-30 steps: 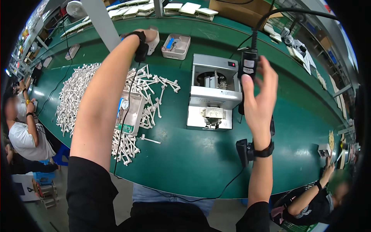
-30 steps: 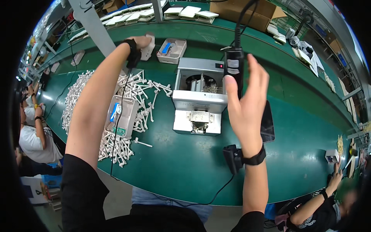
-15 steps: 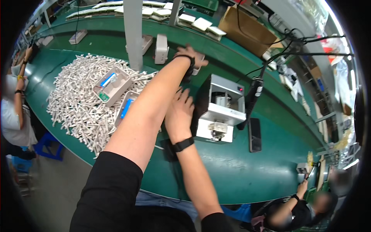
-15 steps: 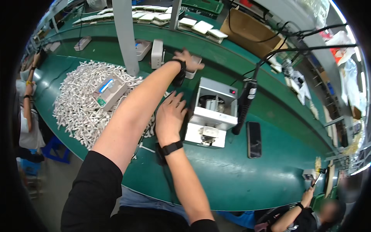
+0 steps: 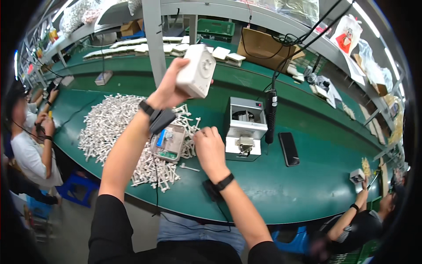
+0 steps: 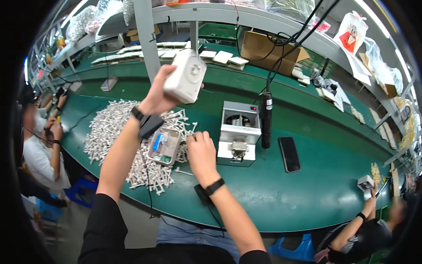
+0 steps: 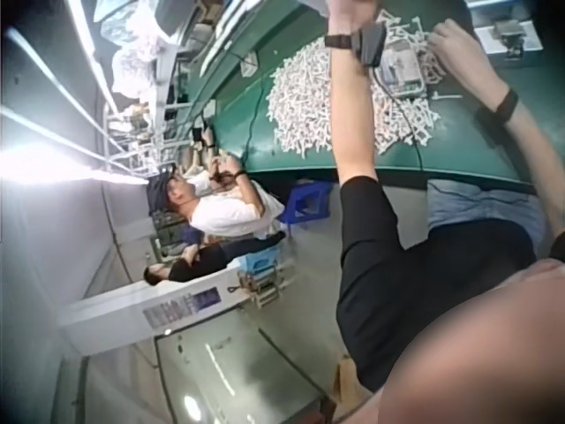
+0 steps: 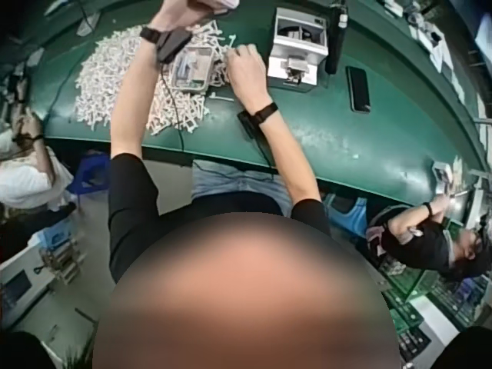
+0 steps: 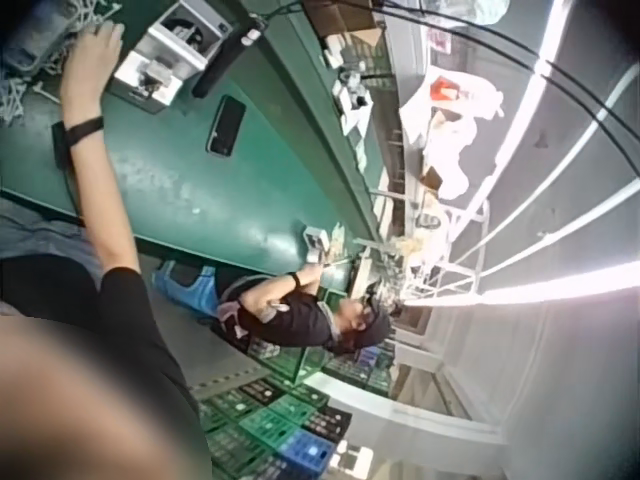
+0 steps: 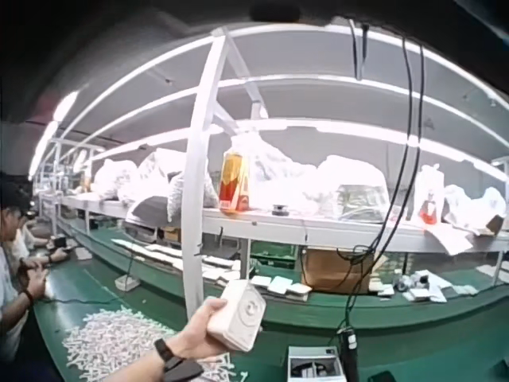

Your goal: Assemble small white plastic electronic enclosures with internal components and secure them with an electric screwdriver.

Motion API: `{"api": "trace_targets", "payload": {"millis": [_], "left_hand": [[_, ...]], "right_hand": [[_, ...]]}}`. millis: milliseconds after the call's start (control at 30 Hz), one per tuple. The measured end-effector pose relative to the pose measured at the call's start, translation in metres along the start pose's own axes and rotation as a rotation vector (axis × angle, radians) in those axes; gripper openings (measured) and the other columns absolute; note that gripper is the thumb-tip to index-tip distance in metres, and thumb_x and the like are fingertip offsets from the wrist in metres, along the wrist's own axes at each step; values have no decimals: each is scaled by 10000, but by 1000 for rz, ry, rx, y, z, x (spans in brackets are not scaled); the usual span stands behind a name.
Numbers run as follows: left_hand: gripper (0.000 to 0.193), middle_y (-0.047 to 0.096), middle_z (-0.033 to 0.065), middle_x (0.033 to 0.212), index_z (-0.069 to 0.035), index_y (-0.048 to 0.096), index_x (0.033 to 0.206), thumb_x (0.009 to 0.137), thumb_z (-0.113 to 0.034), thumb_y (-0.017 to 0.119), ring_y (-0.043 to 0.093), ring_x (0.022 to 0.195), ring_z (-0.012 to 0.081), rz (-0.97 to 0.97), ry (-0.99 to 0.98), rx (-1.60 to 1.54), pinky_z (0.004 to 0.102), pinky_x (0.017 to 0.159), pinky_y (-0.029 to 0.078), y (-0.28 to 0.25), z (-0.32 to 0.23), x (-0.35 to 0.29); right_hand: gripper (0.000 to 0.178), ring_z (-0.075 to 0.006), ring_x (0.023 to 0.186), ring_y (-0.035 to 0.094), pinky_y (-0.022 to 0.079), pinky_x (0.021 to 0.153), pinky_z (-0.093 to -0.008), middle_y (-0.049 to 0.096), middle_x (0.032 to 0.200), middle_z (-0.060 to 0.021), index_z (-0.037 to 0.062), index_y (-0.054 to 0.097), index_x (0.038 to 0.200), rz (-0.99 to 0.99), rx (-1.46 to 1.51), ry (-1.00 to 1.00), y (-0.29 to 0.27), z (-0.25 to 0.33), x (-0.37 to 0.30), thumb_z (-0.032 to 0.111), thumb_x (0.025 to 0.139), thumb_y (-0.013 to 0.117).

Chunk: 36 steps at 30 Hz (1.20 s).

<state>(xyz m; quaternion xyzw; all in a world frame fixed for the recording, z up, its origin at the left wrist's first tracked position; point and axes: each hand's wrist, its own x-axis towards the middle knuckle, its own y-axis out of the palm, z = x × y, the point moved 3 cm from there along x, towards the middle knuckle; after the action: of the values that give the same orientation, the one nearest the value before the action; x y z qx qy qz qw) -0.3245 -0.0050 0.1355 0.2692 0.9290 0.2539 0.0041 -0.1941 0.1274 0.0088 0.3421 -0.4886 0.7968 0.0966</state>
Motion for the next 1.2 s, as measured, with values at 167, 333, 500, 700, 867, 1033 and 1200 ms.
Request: {"api": "trace_targets", "payload": {"millis": [167,333,500,700,867,1033,1200], "left_hand": [[819,617,199,1463,-28,404,1608,1017,-596,433,655,1280,398,-34,38,-264,522,1034,576,32,24,-133],[1016,540,232,1546,-16,334,1644,902,-674,556,625,1318,421,-120,-3,-134,523,1079,563,54,106,-208],[1275,382,247,1662,-37,246,1682,716,-697,751,580,1378,401,-124,-90,-32,506,1109,544,81,151,-219],[1474,219,276,1729,-83,135,1714,586,-683,870,512,1448,378,-171,-21,43,501,1167,500,102,177,-214],[1511,182,290,1736,-104,91,1723,569,-635,907,493,1468,360,-180,55,62,506,1182,486,103,181,-215],[1510,189,292,1733,-155,86,1733,565,-626,919,498,1463,365,-200,55,12,515,1175,493,104,184,-216],[1512,193,295,1731,-197,48,1739,579,-634,915,504,1452,374,-240,64,-53,515,1164,503,104,185,-214]], "right_hand": [[80,-227,723,710,587,637,-371,743,888,-126,-11,732,1036,60,714,312,-79,6,-36,-14,960,707],[121,-211,702,759,592,506,-310,747,872,-147,-66,671,1118,338,1344,708,-117,21,-86,26,1046,644],[184,-221,679,765,620,519,-315,740,853,-156,-84,620,1036,450,1609,968,-109,12,-133,95,1076,639],[186,-236,637,762,634,523,-327,746,825,-160,-32,633,992,309,1847,1186,-99,6,-173,130,1083,642],[212,-233,617,757,635,527,-323,745,799,-158,-21,644,977,244,1981,1304,-95,10,-177,159,1088,637],[231,-228,589,747,633,526,-320,736,764,-155,-13,650,953,281,1867,1287,-101,7,-172,170,1092,629],[255,-216,564,733,610,493,-303,730,759,-150,-3,642,941,330,1904,1327,-95,3,-174,206,1086,663]]}}
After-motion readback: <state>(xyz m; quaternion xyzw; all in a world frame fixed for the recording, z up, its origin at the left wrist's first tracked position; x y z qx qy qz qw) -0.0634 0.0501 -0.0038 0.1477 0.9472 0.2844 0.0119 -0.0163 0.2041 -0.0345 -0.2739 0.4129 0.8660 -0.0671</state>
